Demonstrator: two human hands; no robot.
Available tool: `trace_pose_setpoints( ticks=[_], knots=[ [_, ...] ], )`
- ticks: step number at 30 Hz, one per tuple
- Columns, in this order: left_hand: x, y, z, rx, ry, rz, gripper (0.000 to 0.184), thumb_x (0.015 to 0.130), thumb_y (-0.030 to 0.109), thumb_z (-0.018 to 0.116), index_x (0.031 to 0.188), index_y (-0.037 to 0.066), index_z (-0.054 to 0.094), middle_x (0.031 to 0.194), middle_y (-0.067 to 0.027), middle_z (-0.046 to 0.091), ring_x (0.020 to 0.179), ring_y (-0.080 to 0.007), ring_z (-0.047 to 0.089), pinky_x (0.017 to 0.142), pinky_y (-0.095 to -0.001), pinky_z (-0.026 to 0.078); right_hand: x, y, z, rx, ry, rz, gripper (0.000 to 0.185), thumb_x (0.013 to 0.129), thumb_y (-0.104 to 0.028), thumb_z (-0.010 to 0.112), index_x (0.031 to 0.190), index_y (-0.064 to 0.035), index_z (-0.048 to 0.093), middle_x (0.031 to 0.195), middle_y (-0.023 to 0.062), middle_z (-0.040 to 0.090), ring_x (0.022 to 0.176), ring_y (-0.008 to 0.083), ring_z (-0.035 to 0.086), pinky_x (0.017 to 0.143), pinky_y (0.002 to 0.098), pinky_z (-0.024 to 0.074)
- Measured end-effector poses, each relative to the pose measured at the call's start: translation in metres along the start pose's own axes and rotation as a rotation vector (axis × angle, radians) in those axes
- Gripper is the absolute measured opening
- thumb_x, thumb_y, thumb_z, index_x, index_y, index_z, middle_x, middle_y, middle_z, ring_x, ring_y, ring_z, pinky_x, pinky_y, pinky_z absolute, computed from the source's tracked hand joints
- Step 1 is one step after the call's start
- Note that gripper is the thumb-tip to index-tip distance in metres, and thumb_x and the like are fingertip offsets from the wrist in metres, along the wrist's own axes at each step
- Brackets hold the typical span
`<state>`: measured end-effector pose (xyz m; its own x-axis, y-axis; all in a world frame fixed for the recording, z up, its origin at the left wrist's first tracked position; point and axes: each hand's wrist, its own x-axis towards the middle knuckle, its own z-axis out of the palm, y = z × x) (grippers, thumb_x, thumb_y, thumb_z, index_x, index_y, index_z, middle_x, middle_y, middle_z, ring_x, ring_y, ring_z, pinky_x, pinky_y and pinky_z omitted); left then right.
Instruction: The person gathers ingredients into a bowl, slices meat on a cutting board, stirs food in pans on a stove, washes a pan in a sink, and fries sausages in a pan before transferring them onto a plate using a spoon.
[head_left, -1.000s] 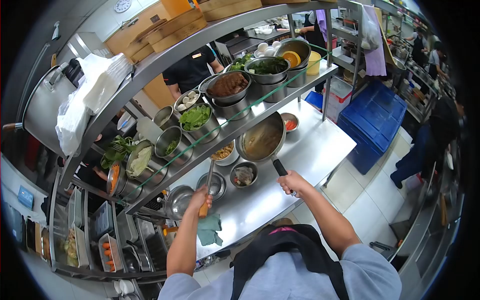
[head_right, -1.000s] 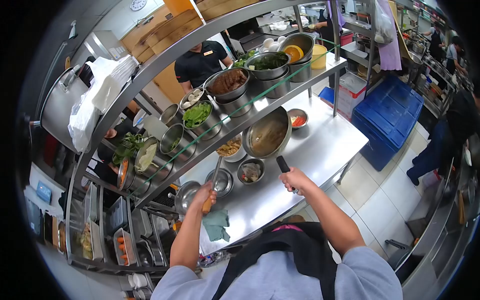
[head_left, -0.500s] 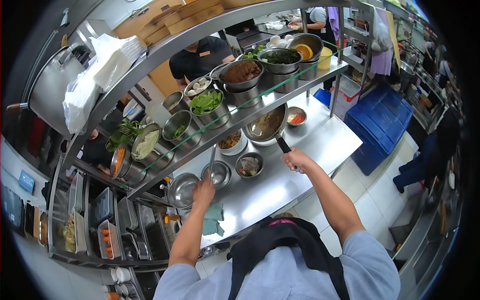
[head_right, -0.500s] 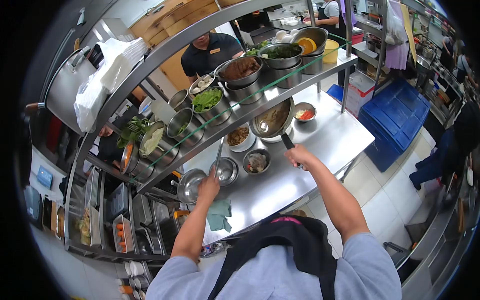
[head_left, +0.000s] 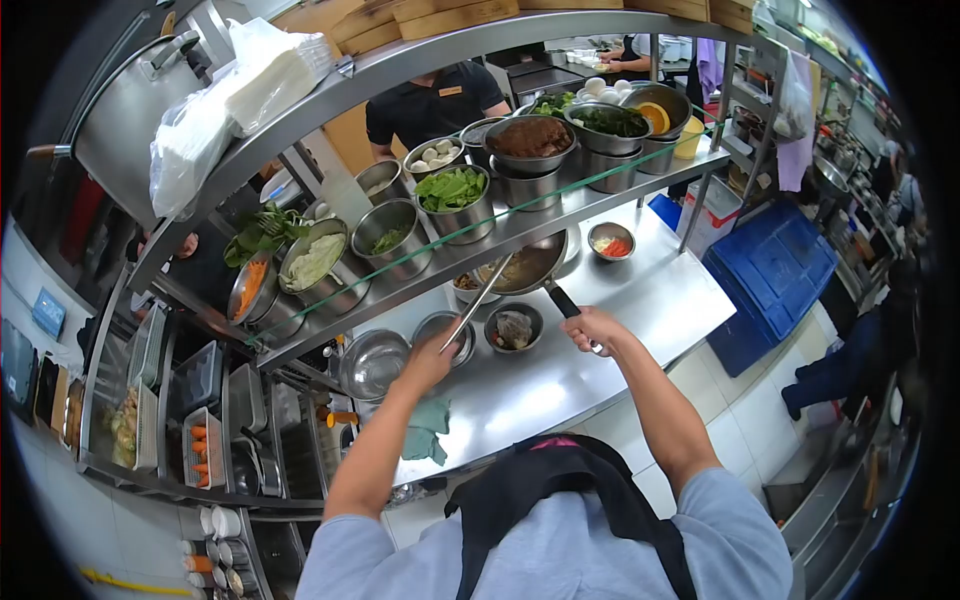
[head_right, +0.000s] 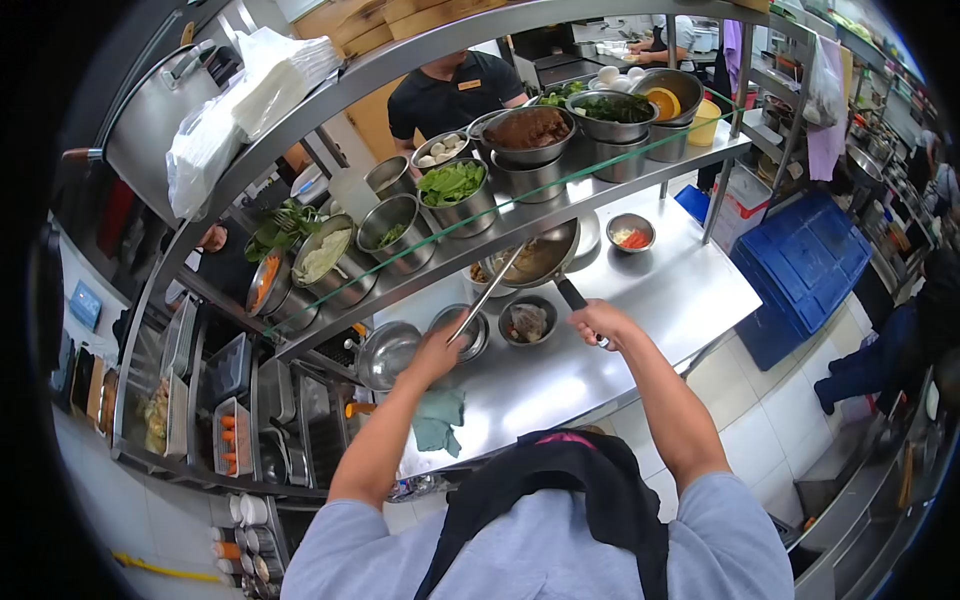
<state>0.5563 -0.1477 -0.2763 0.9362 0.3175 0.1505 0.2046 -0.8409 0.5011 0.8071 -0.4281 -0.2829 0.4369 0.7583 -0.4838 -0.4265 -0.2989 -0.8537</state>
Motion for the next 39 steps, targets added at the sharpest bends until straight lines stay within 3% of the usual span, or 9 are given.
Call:
trace_pose_setpoints(
  ticks=[3, 10, 15, 21, 27, 34, 35, 37, 39],
  knots=[
    [-0.032, -0.026, -0.039, 0.141, -0.029, 0.048, 0.054, 0.092, 0.02, 0.058, 0.144, 0.028, 0.045, 0.104, -0.0187, 0.065, 0.099, -0.0415, 0.061, 0.086, -0.0472, 0.05, 0.006, 0.004, -0.005, 0.049, -0.021, -0.047, 0.022, 0.086, -0.014, 0.062, 0.075, -0.0101, 0.043, 0.054, -0.0019, 0.044, 0.041, 0.0077, 0.042, 0.035, 0.0256, 0.025],
    [0.011, -0.024, -0.019, 0.082, 0.108, -0.105, 0.053, 0.091, 0.019, 0.059, 0.142, 0.027, 0.048, 0.111, -0.0208, 0.065, 0.102, -0.0429, 0.06, 0.086, -0.05, 0.048, 0.034, -0.006, 0.015, -0.258, 0.114, -0.093, 0.023, 0.08, -0.019, 0.061, 0.066, -0.0128, 0.045, 0.05, -0.0004, 0.046, 0.04, 0.0108, 0.044, 0.037, 0.0317, 0.0207],
    [-0.011, -0.019, -0.034, 0.026, 0.026, -0.286, 0.053, 0.091, 0.019, 0.058, 0.143, 0.025, 0.046, 0.112, -0.0233, 0.065, 0.106, -0.0439, 0.059, 0.09, -0.0475, 0.048, 0.025, -0.05, 0.045, -0.34, 0.189, -0.087, 0.015, 0.075, -0.014, 0.062, 0.066, -0.0077, 0.051, 0.049, 0.0026, 0.05, 0.038, 0.0136, 0.046, 0.036, 0.0335, 0.0249],
    [0.009, -0.042, -0.011, -0.098, 0.245, -0.106, 0.054, 0.091, 0.018, 0.057, 0.143, 0.025, 0.046, 0.111, -0.024, 0.064, 0.104, -0.0437, 0.06, 0.088, -0.046, 0.048, 0.061, -0.054, 0.051, -0.459, 0.244, -0.168, 0.012, 0.074, -0.014, 0.06, 0.071, -0.0053, 0.052, 0.051, 0.0041, 0.051, 0.036, 0.0127, 0.046, 0.032, 0.0311, 0.0303],
    [-0.008, -0.028, -0.038, 0.036, 0.058, -0.308, 0.053, 0.092, 0.017, 0.055, 0.143, 0.025, 0.046, 0.11, -0.0238, 0.065, 0.104, -0.043, 0.061, 0.088, -0.0453, 0.048, 0.051, -0.072, 0.058, -0.602, 0.265, -0.152, 0.012, 0.07, -0.008, 0.054, 0.074, 0.0036, 0.056, 0.053, 0.0118, 0.056, 0.04, 0.0206, 0.052, 0.037, 0.0358, 0.0391],
    [0.015, -0.078, -0.009, -0.171, 0.223, -0.199, 0.052, 0.093, 0.018, 0.054, 0.145, 0.015, 0.044, 0.105, -0.023, 0.068, 0.098, -0.0375, 0.067, 0.087, -0.0418, 0.051, 0.077, -0.055, 0.059, -0.873, 0.312, -0.216, 0.024, 0.072, -0.009, 0.055, 0.089, 0.0055, 0.06, 0.061, 0.0161, 0.062, 0.042, 0.0232, 0.058, 0.039, 0.0363, 0.0464],
    [0.017, -0.061, -0.017, -0.176, 0.223, -0.201, 0.052, 0.093, 0.018, 0.054, 0.145, 0.015, 0.044, 0.105, -0.023, 0.068, 0.098, -0.0375, 0.067, 0.087, -0.0418, 0.051, 0.077, -0.054, 0.06, -0.931, 0.311, -0.233, 0.026, 0.071, -0.009, 0.055, 0.092, 0.0057, 0.061, 0.068, 0.0201, 0.064, 0.051, 0.0273, 0.063, 0.047, 0.0389, 0.0503],
    [0.015, -0.016, -0.051, -0.33, -0.086, -0.695, 0.052, 0.094, 0.018, 0.053, 0.144, 0.012, 0.044, 0.102, -0.0202, 0.07, 0.095, -0.0342, 0.068, 0.085, -0.0425, 0.051, 0.084, -0.052, 0.061, -0.992, 0.312, -0.254, 0.029, 0.071, -0.009, 0.055, 0.094, 0.0058, 0.062, 0.075, 0.0242, 0.067, 0.06, 0.0313, 0.068, 0.054, 0.0415, 0.0542],
    [0.005, -0.022, -0.054, -0.319, -0.149, -0.675, 0.052, 0.094, 0.018, 0.053, 0.145, 0.013, 0.044, 0.099, -0.0194, 0.07, 0.093, -0.0341, 0.068, 0.083, -0.0433, 0.051, 0.091, -0.043, 0.059, -1.109, 0.378, -0.318, 0.031, 0.075, -0.012, 0.059, 0.1, 0.004, 0.064, 0.096, 0.0258, 0.068, 0.093, 0.0381, 0.067, 0.083, 0.0429, 0.0533]
  ],
)
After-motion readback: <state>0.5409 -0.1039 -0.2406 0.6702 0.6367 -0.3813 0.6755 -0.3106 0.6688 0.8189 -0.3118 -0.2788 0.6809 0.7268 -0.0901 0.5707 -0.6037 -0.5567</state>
